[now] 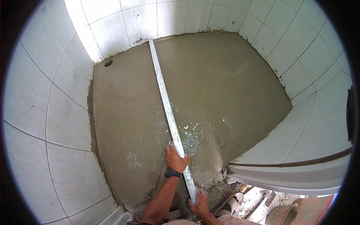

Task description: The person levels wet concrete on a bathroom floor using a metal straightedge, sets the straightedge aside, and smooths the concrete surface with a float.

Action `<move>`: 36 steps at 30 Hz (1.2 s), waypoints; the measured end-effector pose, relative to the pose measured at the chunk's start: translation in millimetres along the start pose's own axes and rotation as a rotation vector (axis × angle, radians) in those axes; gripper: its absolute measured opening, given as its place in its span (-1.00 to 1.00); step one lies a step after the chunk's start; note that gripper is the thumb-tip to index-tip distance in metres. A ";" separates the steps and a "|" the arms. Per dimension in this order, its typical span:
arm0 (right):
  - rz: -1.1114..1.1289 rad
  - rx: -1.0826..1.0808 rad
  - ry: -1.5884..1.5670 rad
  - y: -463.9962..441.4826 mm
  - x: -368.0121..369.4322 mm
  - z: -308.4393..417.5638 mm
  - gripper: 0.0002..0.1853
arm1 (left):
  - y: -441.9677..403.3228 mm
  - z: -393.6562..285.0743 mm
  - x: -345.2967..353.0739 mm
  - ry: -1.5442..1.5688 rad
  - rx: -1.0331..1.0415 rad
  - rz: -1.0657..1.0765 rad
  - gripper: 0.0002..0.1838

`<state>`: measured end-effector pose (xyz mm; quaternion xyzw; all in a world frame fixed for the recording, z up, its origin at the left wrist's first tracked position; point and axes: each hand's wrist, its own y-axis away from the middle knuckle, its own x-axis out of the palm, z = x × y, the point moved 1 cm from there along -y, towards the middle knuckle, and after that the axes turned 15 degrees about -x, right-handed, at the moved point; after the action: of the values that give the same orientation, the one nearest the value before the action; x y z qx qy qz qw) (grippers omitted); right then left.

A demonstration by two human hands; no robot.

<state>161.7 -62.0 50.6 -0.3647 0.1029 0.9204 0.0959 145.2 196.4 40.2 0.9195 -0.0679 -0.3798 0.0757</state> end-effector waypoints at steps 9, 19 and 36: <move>-0.036 0.100 -0.084 -15.5 -8.5 -2.2 -0.14 | -11.8 -16.6 13.3 -0.008 0.012 0.039 -0.15; -0.178 -0.062 0.050 -32.5 -27.1 -6.6 -0.22 | -24.2 -46.0 32.7 -0.031 0.068 0.104 -0.12; -0.201 0.146 -0.058 -45.2 -33.2 -17.4 -0.21 | -33.6 -88.5 57.9 -0.081 0.097 0.219 -0.15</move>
<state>208.1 -26.5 55.7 -0.3383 0.1298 0.9065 0.2169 250.8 226.5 56.0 0.8931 -0.1892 -0.4022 0.0695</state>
